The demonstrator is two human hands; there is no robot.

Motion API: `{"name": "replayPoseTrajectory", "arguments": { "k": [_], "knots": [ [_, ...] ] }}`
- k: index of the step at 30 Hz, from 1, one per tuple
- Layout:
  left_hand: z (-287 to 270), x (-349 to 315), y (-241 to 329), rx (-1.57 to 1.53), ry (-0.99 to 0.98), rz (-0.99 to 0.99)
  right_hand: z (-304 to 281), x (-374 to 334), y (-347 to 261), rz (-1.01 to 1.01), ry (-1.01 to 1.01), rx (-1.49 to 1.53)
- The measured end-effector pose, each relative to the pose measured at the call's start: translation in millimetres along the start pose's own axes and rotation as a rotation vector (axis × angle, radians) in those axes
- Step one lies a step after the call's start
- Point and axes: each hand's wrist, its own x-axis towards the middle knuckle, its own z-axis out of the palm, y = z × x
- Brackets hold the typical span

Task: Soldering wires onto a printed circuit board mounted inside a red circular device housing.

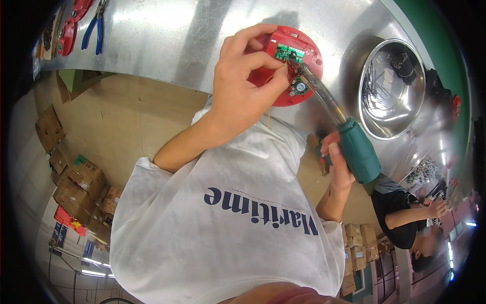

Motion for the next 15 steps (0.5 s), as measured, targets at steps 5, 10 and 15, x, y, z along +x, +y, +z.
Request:
{"name": "replayPoseTrajectory", "arguments": {
  "k": [5,10,15],
  "knots": [
    [-1,1,2,0.004,-0.001,-0.003,-1,1,4,-0.037,0.01,-0.06],
    [-1,2,1,-0.001,0.003,-0.007,-2,2,6,-0.141,-0.024,-0.218],
    [-1,3,3,0.017,-0.005,-0.014,1,-3,12,-0.037,0.089,-0.185]
  ]
}}
